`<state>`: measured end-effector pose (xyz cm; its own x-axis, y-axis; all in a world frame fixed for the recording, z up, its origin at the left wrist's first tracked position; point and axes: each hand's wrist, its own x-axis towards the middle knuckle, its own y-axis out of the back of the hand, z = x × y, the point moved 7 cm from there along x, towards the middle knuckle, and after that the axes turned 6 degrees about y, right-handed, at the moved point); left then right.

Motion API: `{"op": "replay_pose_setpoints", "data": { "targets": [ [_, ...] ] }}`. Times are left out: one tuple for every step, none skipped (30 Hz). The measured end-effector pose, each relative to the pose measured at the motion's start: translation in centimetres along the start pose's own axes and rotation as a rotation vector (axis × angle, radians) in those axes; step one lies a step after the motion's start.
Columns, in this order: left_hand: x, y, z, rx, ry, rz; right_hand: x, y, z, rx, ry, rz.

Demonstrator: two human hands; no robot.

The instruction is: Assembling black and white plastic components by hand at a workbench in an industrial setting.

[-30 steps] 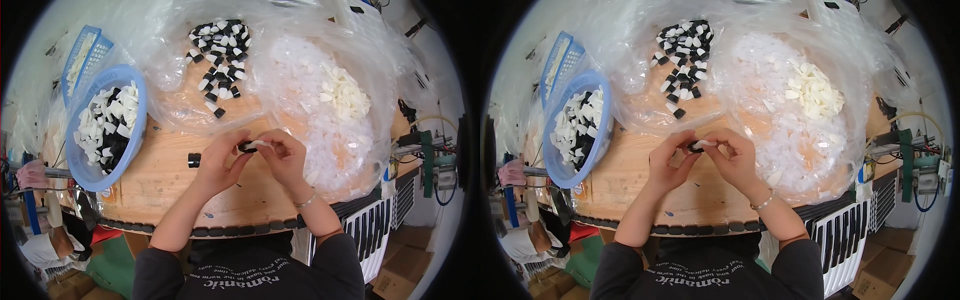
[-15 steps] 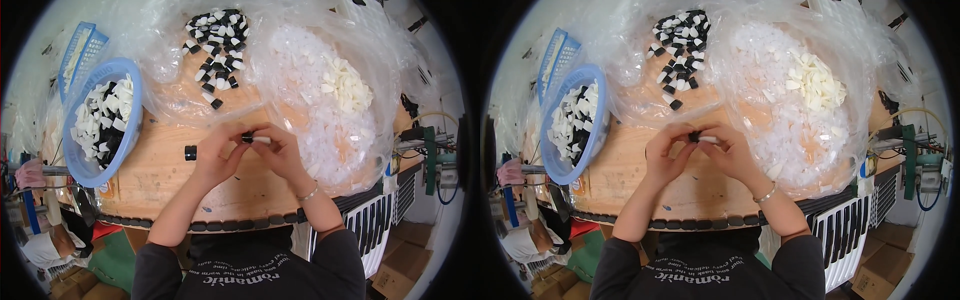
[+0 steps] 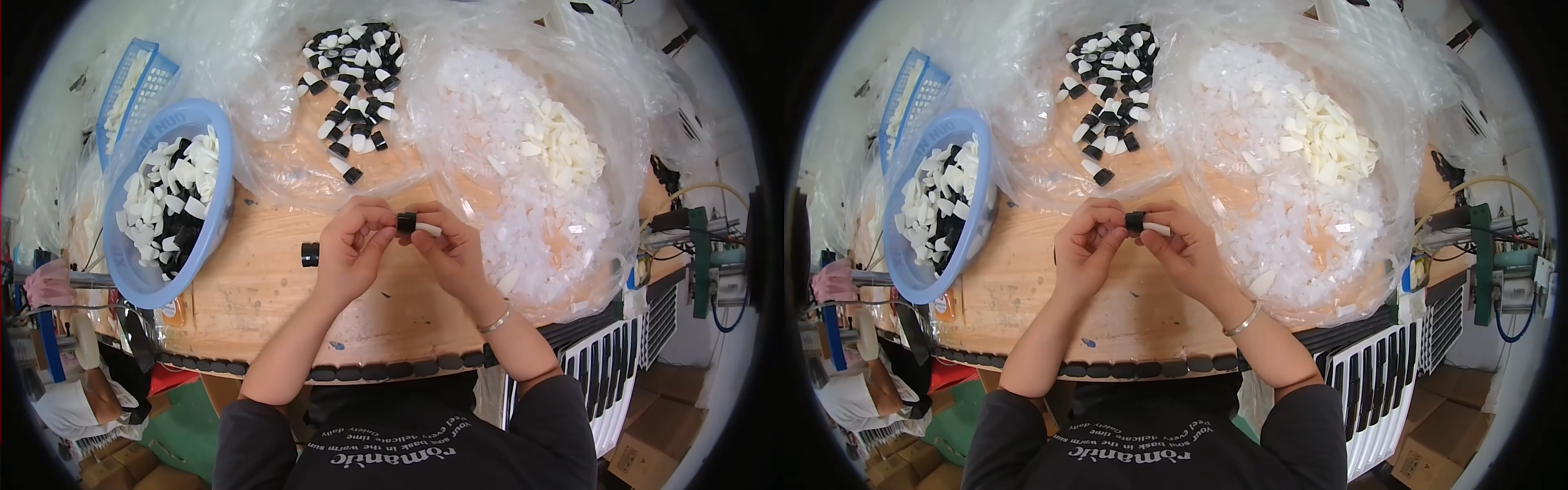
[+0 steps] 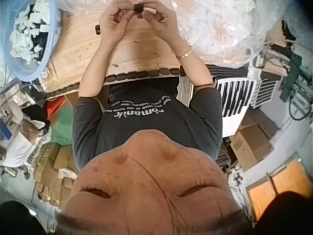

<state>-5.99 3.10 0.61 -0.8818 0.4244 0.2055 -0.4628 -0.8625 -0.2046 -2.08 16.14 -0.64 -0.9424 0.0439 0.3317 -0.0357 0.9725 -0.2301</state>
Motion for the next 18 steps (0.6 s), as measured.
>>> {"op": "replay_pose_setpoints", "data": {
  "targets": [
    [0.0, -0.1, -0.1, -0.039, 0.006, -0.023, 0.0, 0.0, 0.0, 0.033, 0.000, 0.001],
    [0.0, -0.1, -0.1, -0.038, 0.005, -0.023, 0.0, 0.0, 0.1, 0.034, 0.000, 0.000],
    [0.1, -0.1, -0.2, -0.015, 0.011, -0.019, 0.0, 0.0, 0.0, 0.012, 0.020, -0.009],
    [0.1, -0.1, -0.3, 0.009, 0.018, -0.014, 0.0, 0.1, -0.1, -0.009, 0.039, -0.018],
    [0.1, 0.0, -0.2, 0.010, 0.019, -0.015, 0.0, 0.2, 0.0, -0.009, 0.039, -0.016],
    [0.1, 0.0, -0.2, 0.059, 0.018, -0.032, 0.0, 0.3, 0.0, -0.039, 0.038, -0.015],
    [0.1, 0.0, -0.1, 0.109, 0.018, -0.048, -0.1, 0.4, 0.0, -0.070, 0.037, -0.014],
    [0.1, 0.1, -0.1, 0.109, 0.019, -0.050, -0.1, 0.6, 0.0, -0.070, 0.037, -0.012],
    [0.2, 0.1, -0.4, 0.128, 0.045, -0.077, -0.2, 0.6, 0.0, -0.147, 0.025, -0.036],
    [0.2, 0.0, -0.7, 0.148, 0.071, -0.104, -0.2, 0.6, 0.0, -0.225, 0.013, -0.060],
    [0.1, -0.3, -0.8, 0.148, 0.071, -0.106, -0.3, 0.4, -0.1, -0.225, 0.014, -0.058],
    [-0.1, -0.6, -0.6, 0.208, 0.007, -0.082, -0.3, 0.5, -0.4, -0.156, 0.043, 0.014],
    [-0.3, -0.7, -0.4, 0.267, -0.058, -0.058, -0.3, 0.6, -0.7, -0.087, 0.071, 0.085],
    [-0.3, -0.6, -0.6, 0.268, -0.058, -0.060, -0.2, 0.4, -0.7, -0.087, 0.072, 0.087],
    [-0.3, -0.2, -0.7, 0.258, -0.061, -0.024, -0.1, 0.4, -1.1, -0.071, 0.109, 0.110],
    [-0.3, 0.1, -0.8, 0.248, -0.064, 0.011, 0.0, 0.6, -1.4, -0.055, 0.146, 0.133],
    [-0.3, -0.1, -0.8, 0.248, -0.064, 0.009, -0.1, 0.6, -1.4, -0.055, 0.147, 0.136],
    [-0.5, -0.3, -1.1, 0.219, -0.005, 0.013, -0.1, 0.6, -1.8, -0.152, 0.193, 0.125]
  ]
}}
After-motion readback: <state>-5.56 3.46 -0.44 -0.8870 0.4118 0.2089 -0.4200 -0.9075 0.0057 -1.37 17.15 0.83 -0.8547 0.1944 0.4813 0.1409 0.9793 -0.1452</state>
